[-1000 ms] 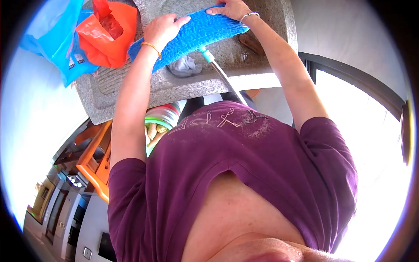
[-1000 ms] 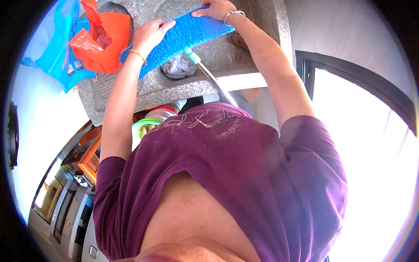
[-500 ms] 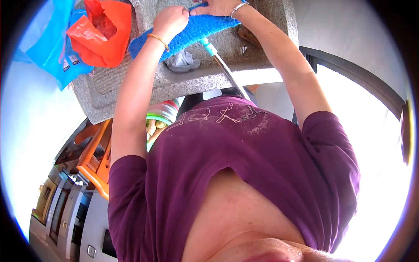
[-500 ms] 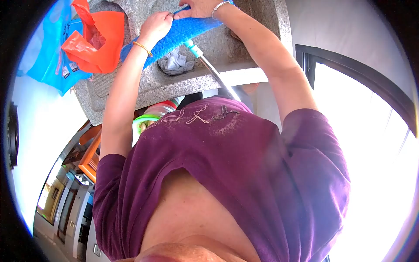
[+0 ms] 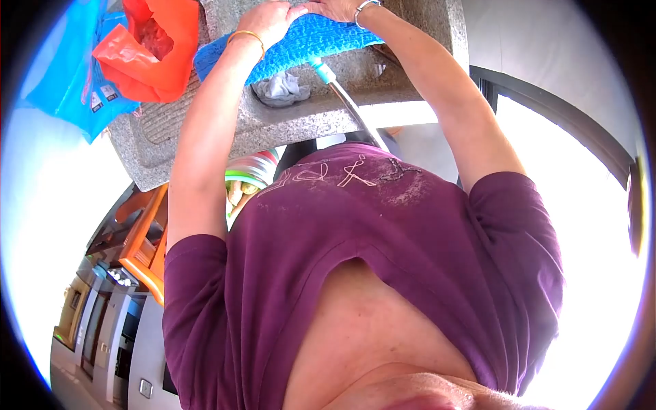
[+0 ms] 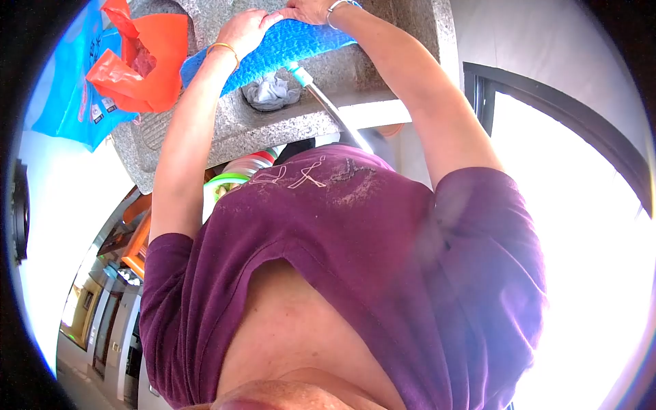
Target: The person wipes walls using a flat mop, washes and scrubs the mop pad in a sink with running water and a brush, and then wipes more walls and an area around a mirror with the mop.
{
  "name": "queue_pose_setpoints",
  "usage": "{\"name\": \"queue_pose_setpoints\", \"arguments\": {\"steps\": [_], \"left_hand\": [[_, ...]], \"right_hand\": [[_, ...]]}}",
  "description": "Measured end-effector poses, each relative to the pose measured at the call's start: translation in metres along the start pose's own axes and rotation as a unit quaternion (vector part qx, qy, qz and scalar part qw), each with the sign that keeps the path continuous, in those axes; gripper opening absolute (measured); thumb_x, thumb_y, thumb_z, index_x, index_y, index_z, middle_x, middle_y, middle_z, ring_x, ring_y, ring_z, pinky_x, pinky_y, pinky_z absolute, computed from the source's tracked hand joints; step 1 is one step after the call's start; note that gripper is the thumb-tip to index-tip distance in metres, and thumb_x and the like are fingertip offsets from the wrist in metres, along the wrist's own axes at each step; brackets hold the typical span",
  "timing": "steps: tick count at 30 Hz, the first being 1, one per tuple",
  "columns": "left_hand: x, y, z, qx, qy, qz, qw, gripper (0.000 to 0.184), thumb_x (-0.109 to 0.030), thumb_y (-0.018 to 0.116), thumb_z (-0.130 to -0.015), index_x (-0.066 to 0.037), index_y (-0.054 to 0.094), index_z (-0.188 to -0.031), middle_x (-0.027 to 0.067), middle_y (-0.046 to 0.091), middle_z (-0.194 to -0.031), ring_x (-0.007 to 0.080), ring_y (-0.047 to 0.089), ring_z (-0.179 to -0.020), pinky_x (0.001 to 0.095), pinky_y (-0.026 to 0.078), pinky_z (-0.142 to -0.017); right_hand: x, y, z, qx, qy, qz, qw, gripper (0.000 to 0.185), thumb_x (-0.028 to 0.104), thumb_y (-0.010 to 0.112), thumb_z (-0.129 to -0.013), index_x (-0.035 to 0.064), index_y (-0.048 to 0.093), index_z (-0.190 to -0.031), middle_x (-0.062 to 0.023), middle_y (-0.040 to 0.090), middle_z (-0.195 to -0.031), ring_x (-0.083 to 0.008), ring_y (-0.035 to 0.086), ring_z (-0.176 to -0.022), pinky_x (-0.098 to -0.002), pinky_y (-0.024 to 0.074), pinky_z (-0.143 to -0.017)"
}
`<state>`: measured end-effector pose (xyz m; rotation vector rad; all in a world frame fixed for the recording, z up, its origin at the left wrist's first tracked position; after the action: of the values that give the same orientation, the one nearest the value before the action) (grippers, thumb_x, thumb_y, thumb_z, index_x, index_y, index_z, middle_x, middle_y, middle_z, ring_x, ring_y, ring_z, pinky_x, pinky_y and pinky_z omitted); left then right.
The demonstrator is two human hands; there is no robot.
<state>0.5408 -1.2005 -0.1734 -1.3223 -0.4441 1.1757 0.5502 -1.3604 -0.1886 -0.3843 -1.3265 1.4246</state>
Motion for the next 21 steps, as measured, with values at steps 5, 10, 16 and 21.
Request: {"name": "queue_pose_setpoints", "arguments": {"steps": [5,10,16,21], "left_hand": [[0.006,0.013,-0.005,-0.007,0.013,-0.02,1.0,0.054,-0.053,0.038,-0.089,-0.005,0.063,-0.086,0.0197,0.062,-0.09,0.0388,0.058,-0.087,0.0471,0.045,-0.077],[0.01,0.017,-0.008,0.032,0.018,-0.02,0.999,0.055,-0.053,0.036,-0.09,-0.006,0.065,-0.091,0.0198,0.062,-0.094,0.0384,0.058,-0.09,0.0467,0.045,-0.08],[-0.03,-0.03,0.018,0.162,-0.045,-0.081,0.982,0.069,-0.063,0.035,-0.085,-0.002,0.064,-0.099,0.0196,0.062,-0.102,0.0353,0.058,-0.098,0.0449,0.045,-0.084],[-0.012,-0.011,0.011,0.121,-0.047,-0.084,0.988,0.074,-0.068,0.034,-0.082,-0.003,0.064,-0.099,0.0192,0.063,-0.102,0.0352,0.059,-0.098,0.0436,0.045,-0.084]], "right_hand": [[-0.003,0.009,-0.002,0.011,0.024,-0.02,0.999,0.049,0.045,0.04,-0.088,0.0052,0.063,-0.105,-0.0202,0.062,-0.104,-0.037,0.057,-0.101,-0.0445,0.0439,-0.088],[-0.002,0.008,0.0,0.044,0.055,-0.036,0.997,0.05,0.046,0.041,-0.088,0.0045,0.063,-0.105,-0.0194,0.061,-0.108,-0.0359,0.056,-0.104,-0.0435,0.0419,-0.092],[-0.005,0.019,0.01,0.058,0.074,-0.093,0.991,0.056,0.051,0.039,-0.087,0.0039,0.063,-0.107,-0.0202,0.058,-0.112,-0.0361,0.053,-0.109,-0.0429,0.0387,-0.095],[-0.004,0.016,0.008,0.051,0.065,-0.086,0.993,0.061,0.057,0.035,-0.088,0.0056,0.063,-0.106,-0.0204,0.059,-0.111,-0.0374,0.053,-0.108,-0.0442,0.039,-0.094]]}}
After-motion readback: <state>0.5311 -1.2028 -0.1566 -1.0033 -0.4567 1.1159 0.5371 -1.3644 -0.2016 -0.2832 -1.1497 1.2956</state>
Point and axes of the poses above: each hand's wrist, its own z-axis away from the middle knuckle, its own y-axis out of the palm, x = y × z, the point moved 3 cm from there along -z, towards the middle knuckle
